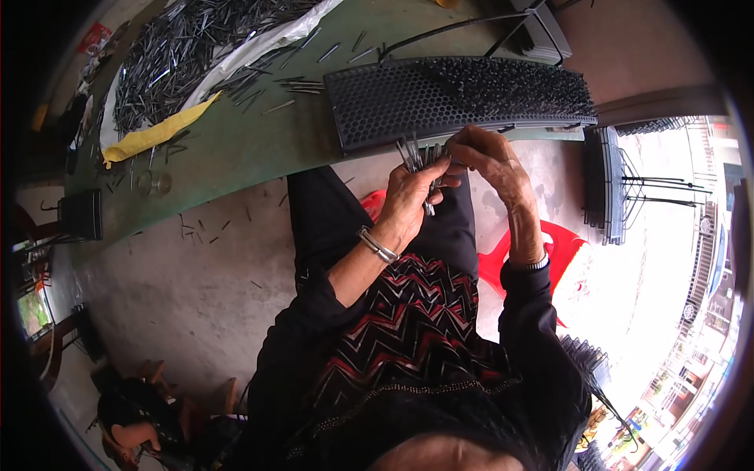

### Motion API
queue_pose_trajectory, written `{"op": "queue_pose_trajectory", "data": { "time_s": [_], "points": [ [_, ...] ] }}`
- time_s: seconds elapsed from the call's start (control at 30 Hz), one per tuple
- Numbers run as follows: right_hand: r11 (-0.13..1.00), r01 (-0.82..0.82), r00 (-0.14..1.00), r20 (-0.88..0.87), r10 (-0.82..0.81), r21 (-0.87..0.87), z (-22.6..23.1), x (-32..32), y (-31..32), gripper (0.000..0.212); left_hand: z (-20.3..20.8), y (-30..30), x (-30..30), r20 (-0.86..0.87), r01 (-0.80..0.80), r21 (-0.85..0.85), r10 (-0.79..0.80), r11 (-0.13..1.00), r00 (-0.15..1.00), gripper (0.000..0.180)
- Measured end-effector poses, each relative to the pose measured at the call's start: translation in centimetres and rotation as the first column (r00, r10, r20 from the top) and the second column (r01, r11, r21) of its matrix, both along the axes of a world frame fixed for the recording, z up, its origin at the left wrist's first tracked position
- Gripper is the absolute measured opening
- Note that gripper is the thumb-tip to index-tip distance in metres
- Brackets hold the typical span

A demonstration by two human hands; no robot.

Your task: Manually inserting small metal pins into a black mesh screen on an assembly table.

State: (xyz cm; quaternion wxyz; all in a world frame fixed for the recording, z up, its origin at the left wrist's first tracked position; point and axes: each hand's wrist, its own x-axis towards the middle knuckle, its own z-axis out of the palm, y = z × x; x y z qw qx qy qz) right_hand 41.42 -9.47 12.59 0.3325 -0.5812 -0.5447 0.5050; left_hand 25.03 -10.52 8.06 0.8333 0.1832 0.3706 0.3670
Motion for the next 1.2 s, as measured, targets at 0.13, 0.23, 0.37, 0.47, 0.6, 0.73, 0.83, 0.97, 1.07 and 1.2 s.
{"op": "queue_pose_trajectory", "data": {
  "time_s": [0.13, 0.23, 0.37, 0.47, 0.6, 0.73, 0.83, 0.97, 1.07, 1.2],
  "points": [
    [0.998, -0.013, 0.999, 0.054, 0.010, 0.058, -0.5, 0.5, 0.1, 0.015, 0.0, 0.1, 0.0, -0.044, 0.029, 0.020, -0.028, 0.999, 0.999, 0.016],
    [0.994, 0.033, 0.994, 0.104, -0.044, 0.105, -0.1, 0.7, -0.3, 0.015, 0.3, 0.2, 0.3, -0.029, 0.039, 0.020, -0.038, 0.999, 0.999, 0.014],
    [0.993, 0.077, 0.997, 0.018, -0.079, 0.094, -0.1, 0.4, -0.4, 0.014, 0.4, 0.6, 0.3, -0.074, 0.057, 0.024, -0.055, 0.998, 0.996, 0.012],
    [0.995, 0.060, 0.997, 0.039, -0.064, 0.076, -0.1, 0.8, 0.0, 0.014, 0.3, 0.7, 0.4, -0.107, 0.064, 0.028, -0.061, 0.998, 0.992, 0.011],
    [1.000, 0.020, 1.000, 0.024, -0.020, 0.008, -0.3, 1.2, 0.1, 0.013, -0.6, 0.7, 0.4, -0.118, 0.086, 0.044, -0.081, 0.995, 0.990, 0.014],
    [1.000, 0.018, 0.999, 0.045, -0.018, -0.016, -0.4, 1.4, 0.2, 0.013, -0.3, 0.7, 0.4, -0.137, 0.104, 0.045, -0.097, 0.994, 0.986, 0.016],
    [0.999, 0.039, 0.997, 0.061, -0.041, 0.034, -0.2, 1.4, 0.1, 0.011, -0.2, 0.9, 0.6, -0.131, 0.103, 0.061, -0.095, 0.993, 0.987, 0.017],
    [0.902, 0.319, 0.942, 0.009, -0.336, 0.289, -1.0, 1.5, 0.5, 0.009, -0.5, 1.4, 0.5, -0.029, 0.031, -0.002, -0.031, 1.000, 0.999, 0.021],
    [0.819, 0.316, 0.877, 0.181, -0.445, 0.480, -1.0, 1.5, 1.2, 0.007, -0.8, 1.6, 0.6, -0.021, 0.011, -0.044, -0.012, 0.999, 1.000, 0.021],
    [0.751, 0.379, 0.820, 0.179, -0.544, 0.541, -2.6, 1.6, 2.4, 0.004, -1.2, 1.4, 0.9, 0.047, -0.007, -0.066, 0.010, 0.998, 0.999, 0.027]
  ]
}}
